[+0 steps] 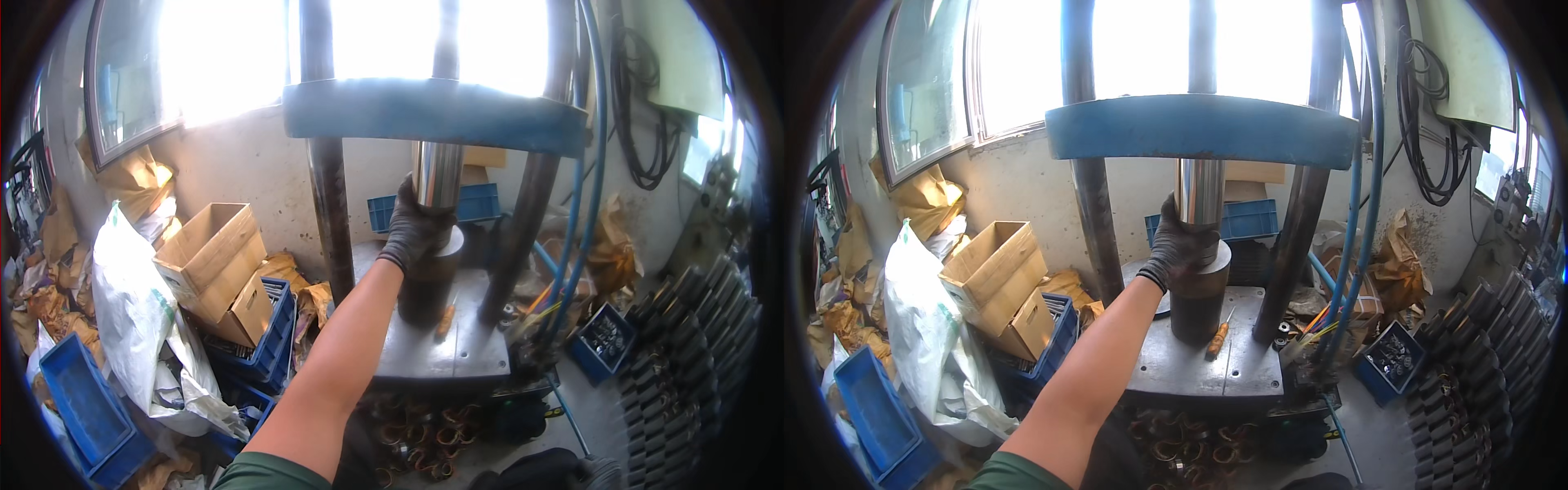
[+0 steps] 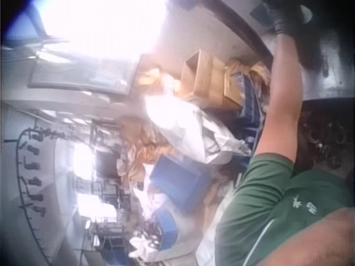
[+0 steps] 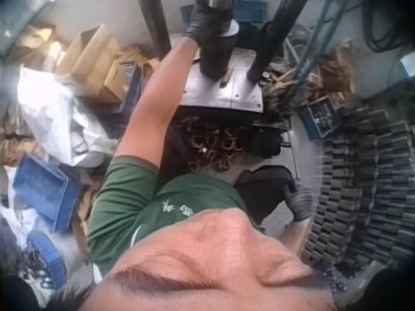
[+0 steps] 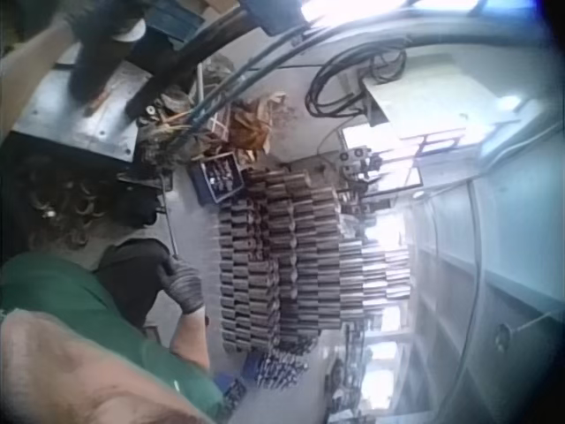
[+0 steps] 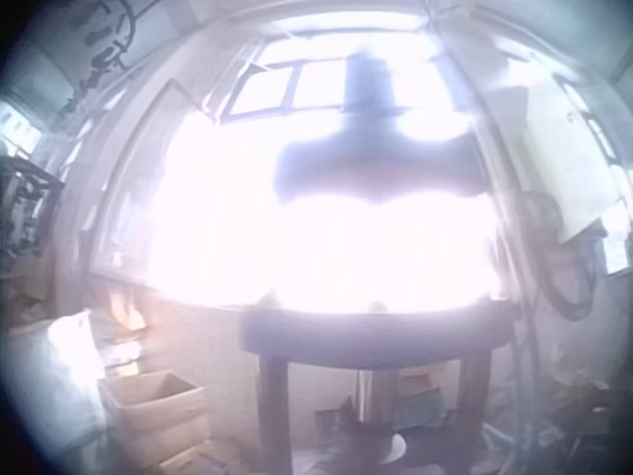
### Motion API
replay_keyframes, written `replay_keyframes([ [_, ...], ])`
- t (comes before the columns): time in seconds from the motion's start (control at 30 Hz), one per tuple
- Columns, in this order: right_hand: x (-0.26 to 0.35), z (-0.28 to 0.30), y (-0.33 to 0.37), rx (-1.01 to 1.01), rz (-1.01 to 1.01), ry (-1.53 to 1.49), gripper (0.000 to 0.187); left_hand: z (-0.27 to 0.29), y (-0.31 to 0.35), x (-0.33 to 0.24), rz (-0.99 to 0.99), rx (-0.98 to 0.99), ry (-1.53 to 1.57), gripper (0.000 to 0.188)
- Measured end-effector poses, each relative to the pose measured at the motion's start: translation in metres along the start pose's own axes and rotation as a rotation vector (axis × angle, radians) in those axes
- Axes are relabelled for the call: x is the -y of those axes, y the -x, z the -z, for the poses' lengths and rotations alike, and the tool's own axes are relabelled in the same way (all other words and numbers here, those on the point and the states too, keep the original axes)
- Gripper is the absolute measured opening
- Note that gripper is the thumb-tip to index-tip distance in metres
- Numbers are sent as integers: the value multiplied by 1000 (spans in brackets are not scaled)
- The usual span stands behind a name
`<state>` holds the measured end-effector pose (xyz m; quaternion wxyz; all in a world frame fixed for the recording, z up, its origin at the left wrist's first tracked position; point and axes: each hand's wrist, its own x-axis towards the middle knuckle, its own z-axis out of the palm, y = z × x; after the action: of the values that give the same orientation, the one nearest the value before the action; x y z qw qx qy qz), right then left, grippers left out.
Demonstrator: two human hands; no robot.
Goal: Operating an industrial press to assemble metal motor components and using a hand tool to adjust stator wiring.
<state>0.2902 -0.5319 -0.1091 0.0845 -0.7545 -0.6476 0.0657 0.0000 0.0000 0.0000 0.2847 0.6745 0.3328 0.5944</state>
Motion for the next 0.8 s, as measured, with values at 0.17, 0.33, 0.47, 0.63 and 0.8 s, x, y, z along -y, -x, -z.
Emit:
replay_keyframes([
  [0.17,14,16,-4,-35,-66,-19,21,-7,-2,12,-102,-30,176,86],
  [0.33,16,19,-7,-43,-70,38,24,-8,-14,29,-94,-34,37,87],
  [0.47,11,14,-5,-54,-79,67,26,-12,-8,18,-7,-34,113,82],
  [0.63,19,19,-8,-56,-66,63,22,-4,-8,23,133,54,375,77],
  [0.8,22,30,-10,-18,-12,59,16,6,4,-5,164,36,296,72],
])
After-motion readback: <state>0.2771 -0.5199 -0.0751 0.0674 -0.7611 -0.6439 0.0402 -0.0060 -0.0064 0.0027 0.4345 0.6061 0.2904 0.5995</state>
